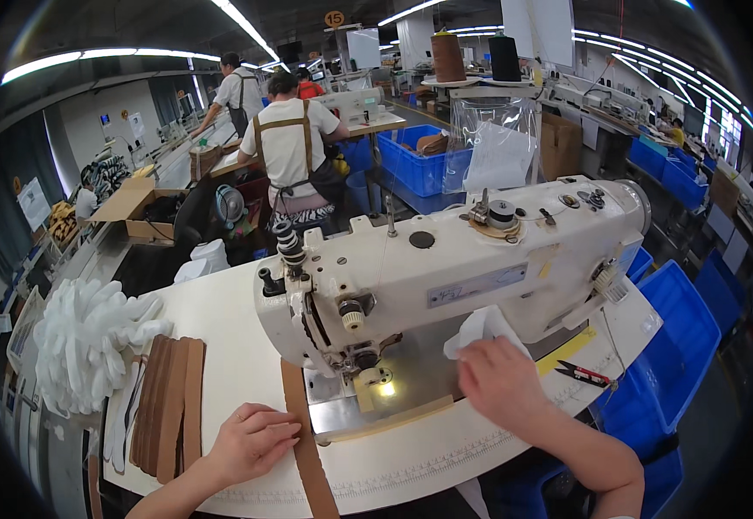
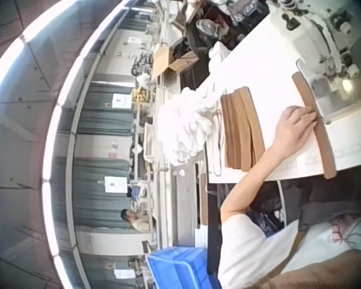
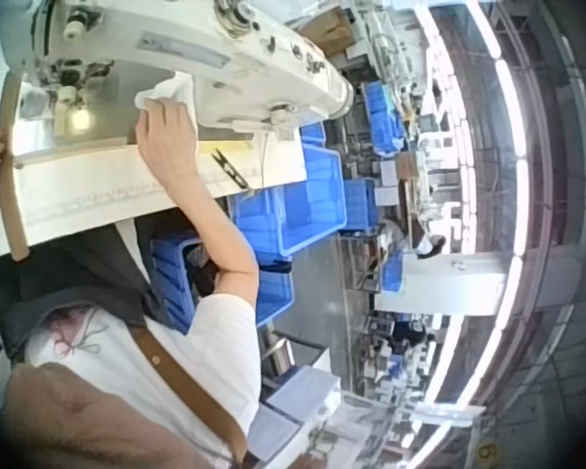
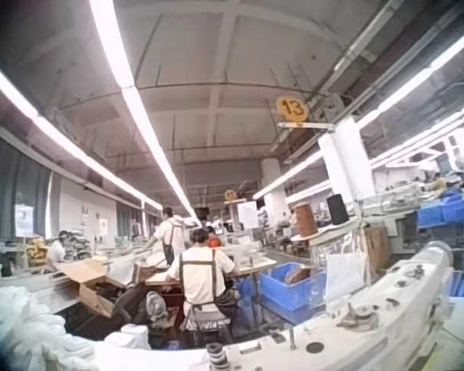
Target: The person sews white fabric strips onto brown material pieces using an industrial sewing machine.
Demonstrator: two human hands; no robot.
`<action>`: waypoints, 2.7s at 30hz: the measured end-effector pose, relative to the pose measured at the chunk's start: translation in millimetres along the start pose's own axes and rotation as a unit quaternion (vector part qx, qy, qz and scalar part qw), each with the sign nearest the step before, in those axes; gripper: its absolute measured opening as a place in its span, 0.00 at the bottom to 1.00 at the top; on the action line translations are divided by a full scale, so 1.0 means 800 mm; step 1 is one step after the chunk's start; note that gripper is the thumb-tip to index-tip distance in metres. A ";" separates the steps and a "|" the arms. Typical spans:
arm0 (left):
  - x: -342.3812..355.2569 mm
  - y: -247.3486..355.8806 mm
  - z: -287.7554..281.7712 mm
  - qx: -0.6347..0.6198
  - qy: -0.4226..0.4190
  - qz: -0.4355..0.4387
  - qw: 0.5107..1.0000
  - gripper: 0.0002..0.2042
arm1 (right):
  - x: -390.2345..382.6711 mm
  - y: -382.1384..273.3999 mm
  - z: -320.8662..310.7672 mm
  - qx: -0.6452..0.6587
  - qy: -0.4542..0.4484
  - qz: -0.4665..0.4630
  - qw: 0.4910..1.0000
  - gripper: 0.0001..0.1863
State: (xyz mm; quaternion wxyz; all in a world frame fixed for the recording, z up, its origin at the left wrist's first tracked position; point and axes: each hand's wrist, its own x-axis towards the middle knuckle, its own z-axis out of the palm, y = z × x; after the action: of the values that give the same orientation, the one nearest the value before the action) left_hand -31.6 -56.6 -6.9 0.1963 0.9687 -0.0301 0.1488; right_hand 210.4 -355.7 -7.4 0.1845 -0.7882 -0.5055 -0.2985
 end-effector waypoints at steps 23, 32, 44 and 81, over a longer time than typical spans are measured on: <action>0.129 0.126 0.116 -0.331 0.005 -0.095 0.939 0.28 | 0.033 0.054 0.042 0.503 0.003 0.337 0.796 0.11; 0.244 0.140 0.167 -0.631 0.043 -0.330 0.700 0.12 | 0.043 0.084 0.073 0.306 -0.002 0.197 0.931 0.13; 0.213 0.121 0.148 -0.688 -0.002 -0.366 0.626 0.19 | 0.016 0.049 0.006 0.168 -0.075 0.120 0.976 0.20; 0.094 0.159 0.122 -0.708 -0.014 -0.350 0.613 0.10 | -0.015 -0.020 -0.045 0.352 -0.265 0.145 0.886 0.17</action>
State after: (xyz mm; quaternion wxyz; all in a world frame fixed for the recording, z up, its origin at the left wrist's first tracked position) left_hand 52.6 -212.0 -23.1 0.8580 0.4675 0.2123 -0.0121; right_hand 181.7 -378.9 11.5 0.3500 -0.7858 -0.4878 0.1488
